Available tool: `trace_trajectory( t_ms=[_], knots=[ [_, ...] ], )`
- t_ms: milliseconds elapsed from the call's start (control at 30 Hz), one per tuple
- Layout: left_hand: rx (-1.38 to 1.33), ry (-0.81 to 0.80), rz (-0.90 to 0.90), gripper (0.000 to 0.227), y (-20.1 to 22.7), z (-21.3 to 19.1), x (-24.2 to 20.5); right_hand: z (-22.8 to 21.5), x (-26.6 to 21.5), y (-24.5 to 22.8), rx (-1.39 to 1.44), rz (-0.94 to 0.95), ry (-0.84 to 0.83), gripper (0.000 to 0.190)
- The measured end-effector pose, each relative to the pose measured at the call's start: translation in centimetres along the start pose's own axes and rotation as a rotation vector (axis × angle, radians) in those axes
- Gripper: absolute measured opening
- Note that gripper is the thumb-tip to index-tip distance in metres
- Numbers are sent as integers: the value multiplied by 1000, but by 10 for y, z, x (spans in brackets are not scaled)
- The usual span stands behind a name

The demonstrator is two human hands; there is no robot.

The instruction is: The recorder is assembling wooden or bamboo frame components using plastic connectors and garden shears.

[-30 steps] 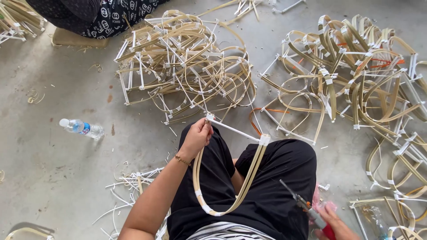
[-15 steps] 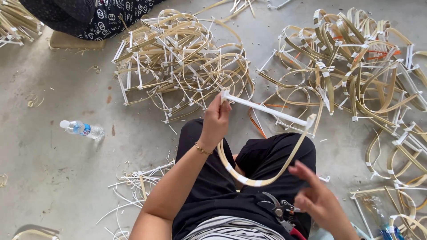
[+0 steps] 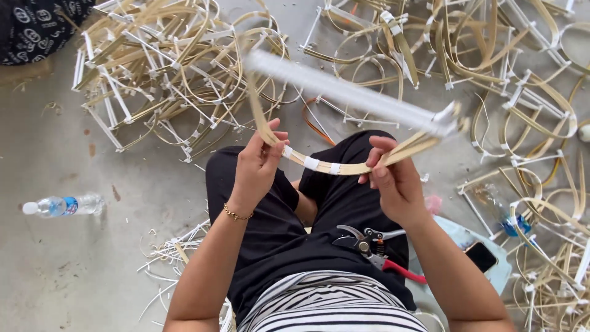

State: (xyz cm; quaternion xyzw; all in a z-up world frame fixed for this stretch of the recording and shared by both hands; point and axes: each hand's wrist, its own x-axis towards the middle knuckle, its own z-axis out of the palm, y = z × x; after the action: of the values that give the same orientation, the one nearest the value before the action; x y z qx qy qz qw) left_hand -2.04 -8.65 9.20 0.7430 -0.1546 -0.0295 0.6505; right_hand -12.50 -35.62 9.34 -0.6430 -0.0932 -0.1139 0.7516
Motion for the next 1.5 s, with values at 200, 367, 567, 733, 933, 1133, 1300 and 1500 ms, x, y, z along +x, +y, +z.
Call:
trace_trajectory(
  t_ms=[200,367,567,733,933,1133,1300,1500],
  knots=[
    [-33,97,-68,28,-38,6,-14,1,-20,1,-322,-125,-76,27],
    [-34,98,-31,34,-28,7,-17,14,-12,-22,-608,-415,-167,30],
    [-405,46,10,35,-34,7,-16,9,-32,4,-627,-254,-119,51],
    [-383,61,-26,33,-42,10,-15,11,-28,12,-629,-235,-158,49],
    [-425,-98,-148,42,-30,16,-18,-3,-19,17,-694,-322,-66,27],
    [-485,-382,-163,29,-11,31,-31,-43,-8,47,231,-20,217,31],
    [-219,-454,-133,39,22,42,-34,-43,-3,35,333,62,262,50],
    [-472,-573,-317,42,17,46,-25,-50,-9,56,387,112,349,47]
  ],
)
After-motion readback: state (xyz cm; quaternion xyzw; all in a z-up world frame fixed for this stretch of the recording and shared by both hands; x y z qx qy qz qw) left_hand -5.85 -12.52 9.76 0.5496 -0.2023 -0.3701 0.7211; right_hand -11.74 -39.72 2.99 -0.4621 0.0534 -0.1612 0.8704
